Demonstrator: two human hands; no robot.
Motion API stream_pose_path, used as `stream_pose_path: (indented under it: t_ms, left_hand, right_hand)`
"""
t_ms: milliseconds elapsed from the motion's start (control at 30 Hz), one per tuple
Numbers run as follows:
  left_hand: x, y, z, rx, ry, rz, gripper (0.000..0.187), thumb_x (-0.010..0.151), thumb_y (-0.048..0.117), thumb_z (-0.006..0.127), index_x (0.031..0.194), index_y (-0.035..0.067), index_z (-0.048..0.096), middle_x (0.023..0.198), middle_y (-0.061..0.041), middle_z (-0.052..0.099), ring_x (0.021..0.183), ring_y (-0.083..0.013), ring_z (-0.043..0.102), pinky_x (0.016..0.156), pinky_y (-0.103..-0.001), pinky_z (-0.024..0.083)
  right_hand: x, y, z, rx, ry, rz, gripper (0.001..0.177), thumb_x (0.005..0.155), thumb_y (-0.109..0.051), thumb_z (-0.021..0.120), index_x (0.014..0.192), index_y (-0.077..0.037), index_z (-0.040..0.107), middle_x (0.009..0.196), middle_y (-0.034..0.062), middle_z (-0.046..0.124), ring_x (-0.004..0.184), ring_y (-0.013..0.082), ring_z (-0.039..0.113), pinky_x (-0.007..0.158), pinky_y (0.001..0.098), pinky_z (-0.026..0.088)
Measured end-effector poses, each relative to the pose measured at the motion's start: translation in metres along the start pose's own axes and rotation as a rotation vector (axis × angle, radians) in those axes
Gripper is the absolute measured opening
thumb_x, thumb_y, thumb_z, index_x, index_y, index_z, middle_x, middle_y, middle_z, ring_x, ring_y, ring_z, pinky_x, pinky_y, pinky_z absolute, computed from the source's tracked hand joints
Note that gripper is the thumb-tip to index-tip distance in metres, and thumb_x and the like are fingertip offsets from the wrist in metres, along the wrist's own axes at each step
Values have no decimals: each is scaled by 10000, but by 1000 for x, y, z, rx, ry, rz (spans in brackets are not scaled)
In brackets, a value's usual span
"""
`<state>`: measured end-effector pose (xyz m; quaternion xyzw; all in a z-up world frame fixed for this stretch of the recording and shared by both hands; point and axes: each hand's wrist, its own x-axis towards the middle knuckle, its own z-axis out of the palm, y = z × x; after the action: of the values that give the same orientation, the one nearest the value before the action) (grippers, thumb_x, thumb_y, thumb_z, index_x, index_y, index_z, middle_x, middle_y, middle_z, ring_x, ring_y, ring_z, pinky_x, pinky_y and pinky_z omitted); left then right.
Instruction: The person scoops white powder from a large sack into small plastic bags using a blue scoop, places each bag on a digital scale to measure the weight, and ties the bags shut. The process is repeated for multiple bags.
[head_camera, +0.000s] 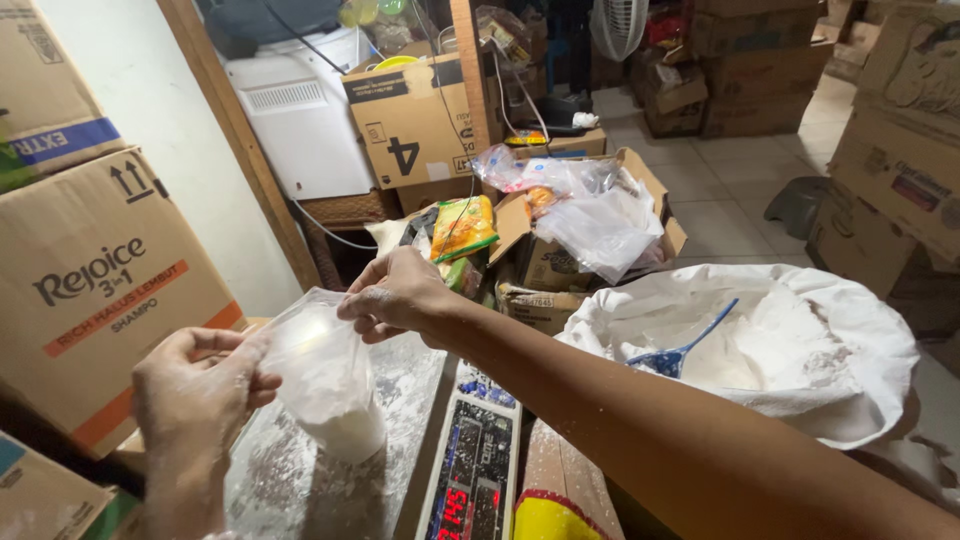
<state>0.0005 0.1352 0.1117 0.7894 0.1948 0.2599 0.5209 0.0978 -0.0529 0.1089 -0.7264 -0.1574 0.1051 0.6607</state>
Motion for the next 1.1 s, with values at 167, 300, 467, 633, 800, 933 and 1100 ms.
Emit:
stream_pose_path:
  t_ms: [167, 300, 467, 633, 800, 933, 1100]
  left_hand:
    - [5, -10, -8, -124, -55, -13, 212, 895, 108, 792, 962, -50, 668, 758, -155, 698, 607, -191, 689, 540, -298, 569]
    - [8, -16, -13, -83, -98, 16, 258, 933, 167, 795, 949, -68, 691, 742, -163, 679, 588, -177, 632, 547, -309, 497]
    - [8, -3, -12, 13, -53, -48, 222, 938, 188, 773, 973, -14, 686, 773, -127, 688, 622, -179, 659, 595, -316, 577]
    - [2, 9, -8, 72, -130, -35, 244, 932, 217, 770, 1011, -3, 697, 776, -107, 700, 642, -187, 652, 575, -300, 557]
    - [-3, 13, 2, 60, -336, 62, 271, 903, 259, 729, 1016, 15, 703, 693, -158, 706, 576, -219, 609, 532, -336, 484]
    - [-3, 3, 11, -24, -422, 23, 305, 928, 280, 718, 1027, -8, 704, 711, -196, 707, 612, -247, 625, 601, -393, 530]
    - [18, -44, 4, -163, -430, -51, 472, 869, 340, 716, 1196, 16, 611, 994, -190, 774, 960, -253, 743, 974, -424, 575]
  right_hand:
    - [4, 8, -7, 198, -147, 2, 159, 795, -88, 824, 878, 16, 737, 746, 74, 707, 587, 99, 633, 551, 234, 582]
    - [14, 18, -13, 431, -152, 146, 185, 815, -123, 846, 845, -63, 674, 814, 27, 729, 670, 63, 614, 582, 189, 525]
    - [20, 21, -39, 417, -223, -28, 687, 805, -368, 848, 1347, -68, 551, 1270, 142, 573, 1074, 218, 552, 885, 371, 521]
    - [-2, 57, -20, -131, -414, -181, 1224, 559, -564, 906, 1512, -35, 348, 1539, 214, 418, 1352, 376, 520, 1092, 498, 455]
    - [-2, 87, 17, -160, -521, -316, 1236, 515, -687, 899, 1469, -29, 469, 1355, 208, 621, 1243, 351, 635, 1029, 480, 554]
    - [7, 93, 31, -70, -492, -323, 962, 623, -664, 841, 1311, -40, 592, 1198, 155, 687, 1144, 299, 689, 977, 474, 580]
    - [10, 93, 42, -127, -362, -379, 602, 879, -636, 692, 1079, -68, 691, 943, 114, 697, 855, 237, 668, 741, 428, 559]
